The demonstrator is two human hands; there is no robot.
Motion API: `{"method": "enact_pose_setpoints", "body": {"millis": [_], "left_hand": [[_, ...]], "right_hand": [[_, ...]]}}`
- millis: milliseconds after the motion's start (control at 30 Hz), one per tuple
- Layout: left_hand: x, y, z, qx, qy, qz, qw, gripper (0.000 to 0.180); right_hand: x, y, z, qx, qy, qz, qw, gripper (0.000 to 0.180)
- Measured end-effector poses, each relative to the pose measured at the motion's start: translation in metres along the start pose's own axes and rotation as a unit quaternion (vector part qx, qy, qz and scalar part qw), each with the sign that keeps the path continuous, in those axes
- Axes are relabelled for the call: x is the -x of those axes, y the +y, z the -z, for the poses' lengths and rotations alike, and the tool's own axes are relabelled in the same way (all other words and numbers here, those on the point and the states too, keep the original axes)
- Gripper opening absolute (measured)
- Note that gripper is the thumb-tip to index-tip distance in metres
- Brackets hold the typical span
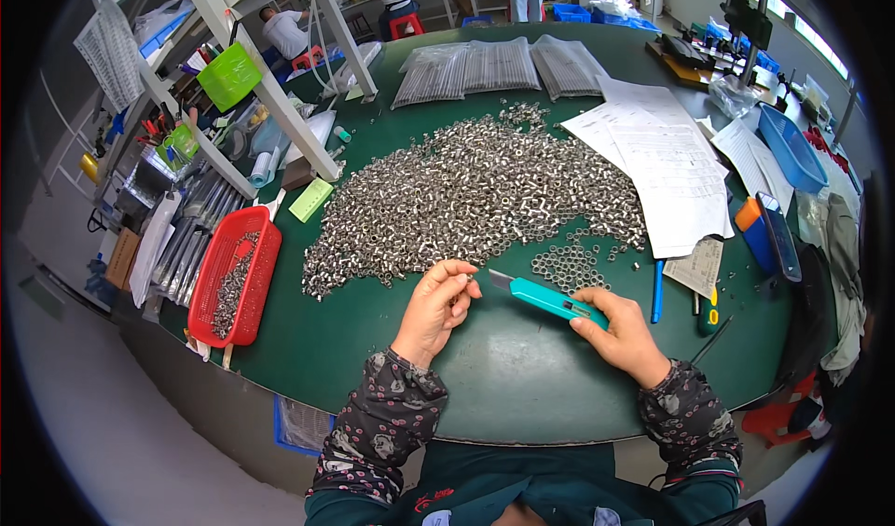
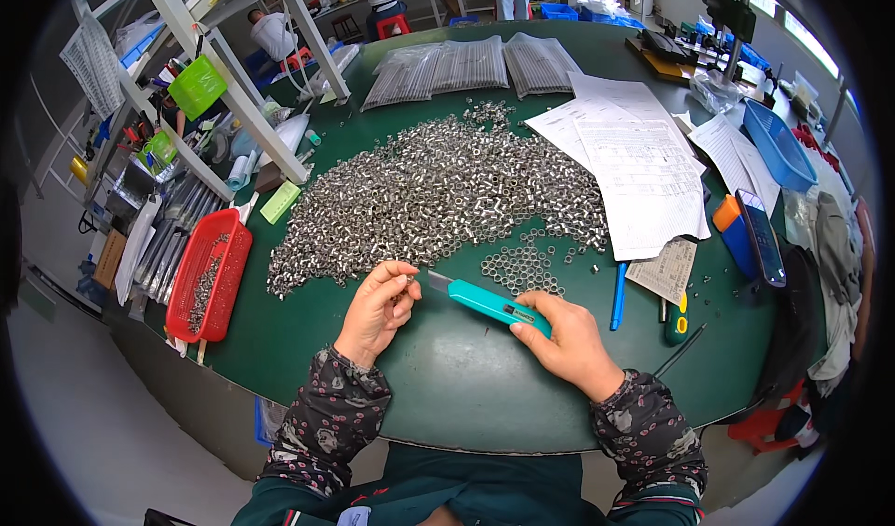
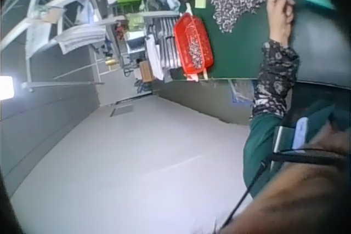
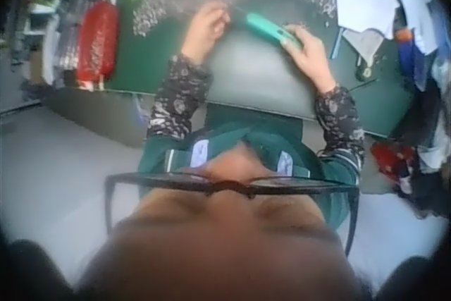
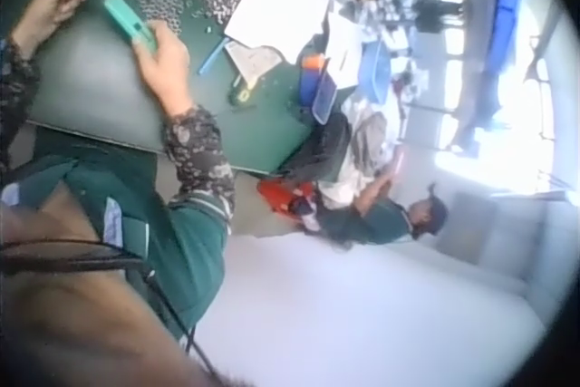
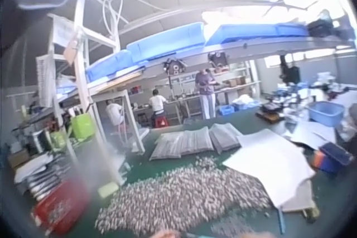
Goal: Inspecting and sorting small metal components on a workbench using a utility knife.
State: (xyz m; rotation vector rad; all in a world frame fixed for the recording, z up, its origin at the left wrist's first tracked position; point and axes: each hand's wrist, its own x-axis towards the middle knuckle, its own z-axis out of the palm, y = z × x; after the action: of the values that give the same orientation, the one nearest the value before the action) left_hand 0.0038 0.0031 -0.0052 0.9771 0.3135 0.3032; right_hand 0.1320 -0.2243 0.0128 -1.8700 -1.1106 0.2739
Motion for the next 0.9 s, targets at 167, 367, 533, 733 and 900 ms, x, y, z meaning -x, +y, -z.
{"method": "enact_pose_setpoints", "body": {"millis": [167,367,533,733,900], "left_hand": [[0.0010,-0.0004,-0.0005,-0.006,0.002,0.002,1.000,0.013],[0.0011,0.0011,-0.0029,-0.017,0.004,0.009,1.000,0.013],[-0.0002,-0.0023,-0.0009,-0.022,-0.007,0.005,1.000,0.012],[0.0007,-0.0030,-0.0006,-0.028,-0.006,-0.004,1.000,0.012],[0.0016,-0.0028,-0.0039,-0.083,0.000,-0.012,0.996,0.012]], "right_hand": [[-0.0008,-0.0030,0.0007,-0.004,-0.039,-0.005,0.999,0.027],[-0.0014,-0.0031,0.0011,-0.010,-0.042,-0.009,0.999,0.026],[-0.0008,-0.0007,0.0007,-0.016,-0.043,-0.002,0.999,0.026],[-0.0021,-0.0048,0.0022,-0.035,-0.065,-0.007,0.997,0.026],[-0.0021,-0.0053,0.0035,-0.046,-0.071,-0.020,0.996,0.027]]}}
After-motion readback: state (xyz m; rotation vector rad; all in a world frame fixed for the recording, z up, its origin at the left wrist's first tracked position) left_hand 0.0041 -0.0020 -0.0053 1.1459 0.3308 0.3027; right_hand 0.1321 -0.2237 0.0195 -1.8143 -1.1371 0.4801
